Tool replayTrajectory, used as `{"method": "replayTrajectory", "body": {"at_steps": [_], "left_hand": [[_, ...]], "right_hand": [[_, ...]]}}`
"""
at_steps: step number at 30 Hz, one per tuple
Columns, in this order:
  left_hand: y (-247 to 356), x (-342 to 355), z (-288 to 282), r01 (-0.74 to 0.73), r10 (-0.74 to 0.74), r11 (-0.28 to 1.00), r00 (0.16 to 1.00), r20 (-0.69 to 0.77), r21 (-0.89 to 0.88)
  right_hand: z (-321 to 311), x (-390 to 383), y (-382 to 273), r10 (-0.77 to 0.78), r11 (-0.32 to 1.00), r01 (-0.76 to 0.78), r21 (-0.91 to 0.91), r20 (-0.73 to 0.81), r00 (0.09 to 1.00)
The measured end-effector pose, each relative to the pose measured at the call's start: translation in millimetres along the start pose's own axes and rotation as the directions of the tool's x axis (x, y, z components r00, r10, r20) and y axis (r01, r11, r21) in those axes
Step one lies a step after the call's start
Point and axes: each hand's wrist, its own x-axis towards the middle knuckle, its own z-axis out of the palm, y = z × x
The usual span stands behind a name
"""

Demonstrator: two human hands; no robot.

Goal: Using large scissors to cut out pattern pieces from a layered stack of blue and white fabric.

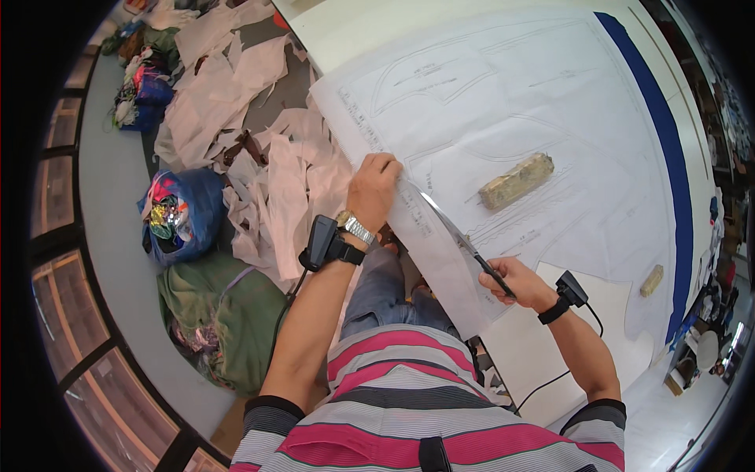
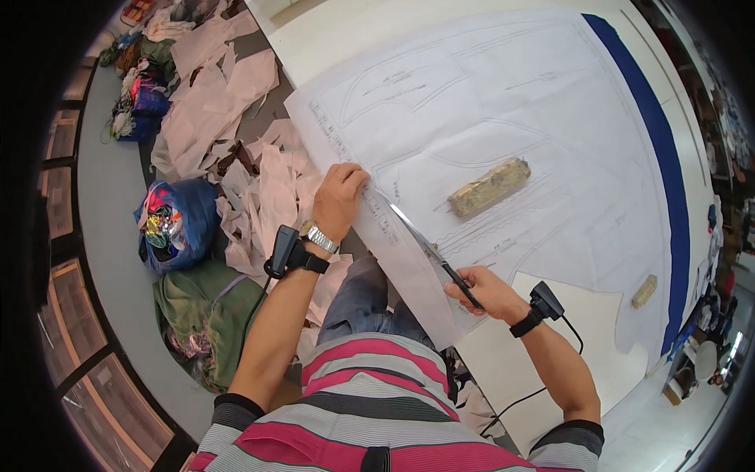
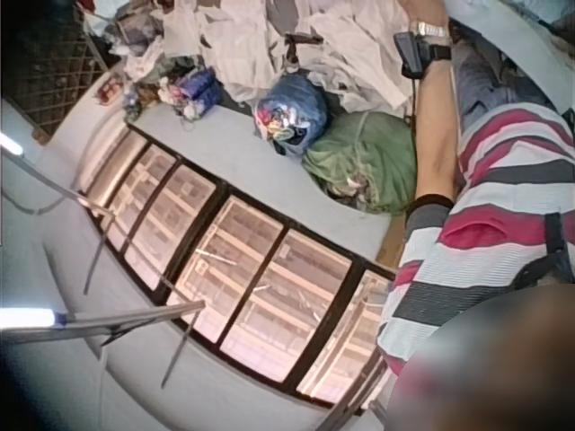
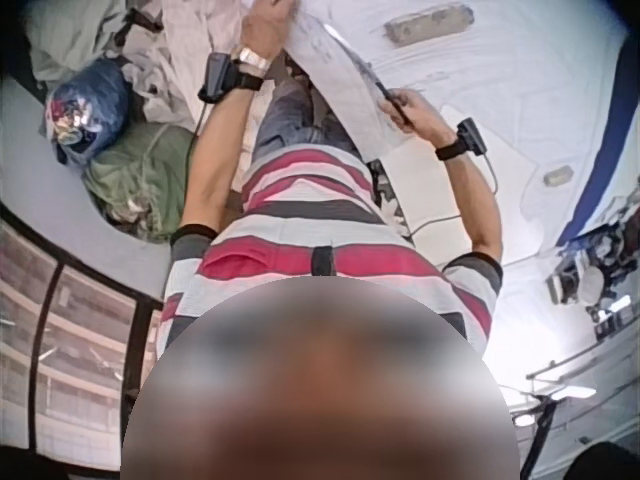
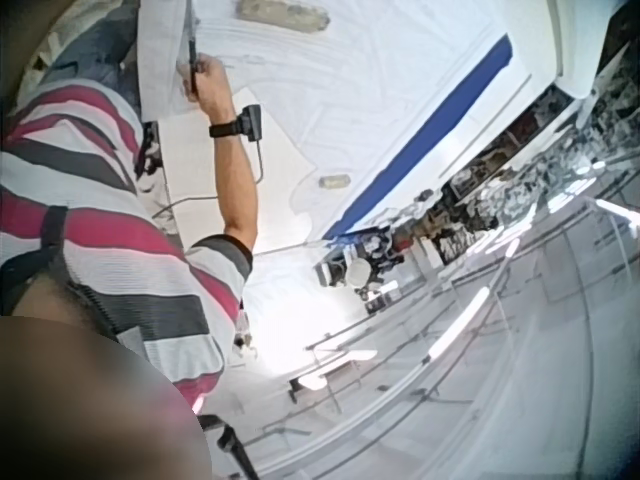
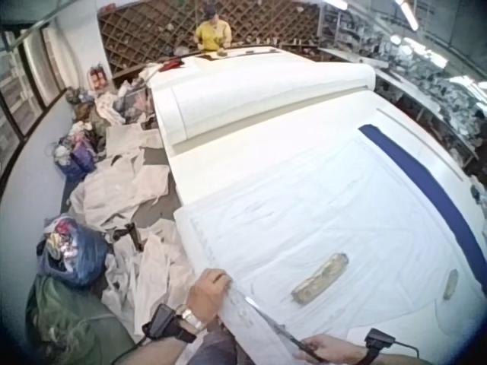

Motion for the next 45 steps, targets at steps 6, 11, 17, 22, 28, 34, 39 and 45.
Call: {"method": "replayTrajectory", "body": {"at_steps": [6, 11, 17, 22, 28, 34, 39, 45], "left_hand": [[-23, 24, -5, -0.064, 0.076, 0.990, 0.993, 0.092, -0.128], [-29, 31, -9, -0.018, 0.071, 0.958, 0.982, 0.174, -0.286], [-35, 33, -11, 0.008, 0.063, 0.943, 0.977, 0.205, -0.331], [-36, 35, -12, -0.011, 0.087, 0.935, 0.976, 0.201, -0.353], [-37, 36, -11, -0.008, 0.085, 0.933, 0.976, 0.198, -0.361], [-37, 34, -10, -0.013, 0.087, 0.935, 0.977, 0.196, -0.353], [-37, 35, -10, -0.004, 0.079, 0.939, 0.976, 0.203, -0.345], [-37, 35, -12, 0.010, 0.066, 0.939, 0.976, 0.209, -0.345]], "right_hand": [[39, -17, 33, 0.030, 0.978, -0.032, 0.206, 0.012, 0.999], [64, -14, 52, 0.010, 0.793, -0.099, 0.601, 0.149, 0.989], [86, 10, 39, -0.074, 0.723, -0.022, 0.690, 0.109, 0.991], [107, 27, 41, -0.089, 0.843, 0.109, 0.527, -0.065, 0.994], [118, 32, 40, -0.115, 0.846, 0.161, 0.508, -0.122, 0.986], [121, 33, 39, -0.105, 0.863, 0.167, 0.478, -0.153, 0.983], [123, 35, 43, -0.096, 0.876, 0.167, 0.452, -0.176, 0.980], [124, 33, 38, -0.083, 0.870, 0.154, 0.469, -0.168, 0.982]]}}
